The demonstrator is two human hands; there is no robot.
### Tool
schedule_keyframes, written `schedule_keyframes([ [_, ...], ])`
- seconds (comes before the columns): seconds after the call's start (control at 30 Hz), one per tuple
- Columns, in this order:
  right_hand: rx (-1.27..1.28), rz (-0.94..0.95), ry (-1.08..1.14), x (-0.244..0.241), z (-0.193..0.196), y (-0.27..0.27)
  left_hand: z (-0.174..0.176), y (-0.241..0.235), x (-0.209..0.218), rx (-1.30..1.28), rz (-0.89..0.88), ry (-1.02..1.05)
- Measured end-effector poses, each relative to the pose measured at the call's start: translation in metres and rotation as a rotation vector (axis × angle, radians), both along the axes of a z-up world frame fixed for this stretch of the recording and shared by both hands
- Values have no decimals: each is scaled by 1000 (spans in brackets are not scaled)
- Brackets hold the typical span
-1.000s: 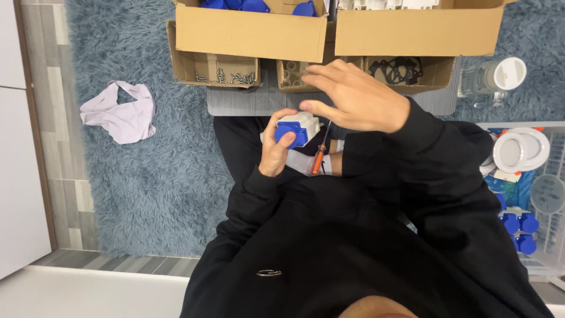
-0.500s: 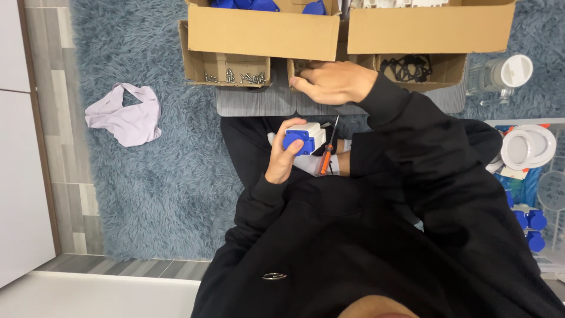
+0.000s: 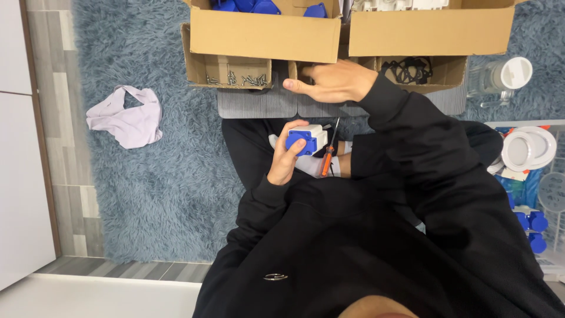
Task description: Assemble small electrical components using a screwdriver and manual manipulation
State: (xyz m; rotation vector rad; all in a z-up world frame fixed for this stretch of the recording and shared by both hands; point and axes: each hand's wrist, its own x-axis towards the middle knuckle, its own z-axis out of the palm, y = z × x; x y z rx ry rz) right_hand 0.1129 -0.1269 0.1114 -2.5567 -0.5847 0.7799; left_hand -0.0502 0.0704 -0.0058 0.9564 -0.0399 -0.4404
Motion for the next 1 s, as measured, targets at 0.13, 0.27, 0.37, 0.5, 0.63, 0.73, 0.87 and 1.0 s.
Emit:
schedule_keyframes([
  [0.13,132,15,-43,2,-2,-6,0,0,-2,-5,-6,12],
  [0.27,126,-9,15,2,2,-5,-3,0,-3,-15,2,18],
  [0.37,122,-6,39,0,5,-5,-5,1,-5,-31,4,35],
  [0.5,186,49,-123,-10,17,-11,-7,2,-6,-11,18,45],
  [0.63,292,69,-303,-36,40,-30,-6,7,-5,-40,31,54],
  [0.73,421,36,-470,-58,44,-47,-6,6,-1,-44,51,41],
  [0.87,672,-42,-500,-90,24,-64,1,1,2,33,164,54],
  [1.0,908,-178,-349,-119,2,-60,0,3,5,30,174,9],
])
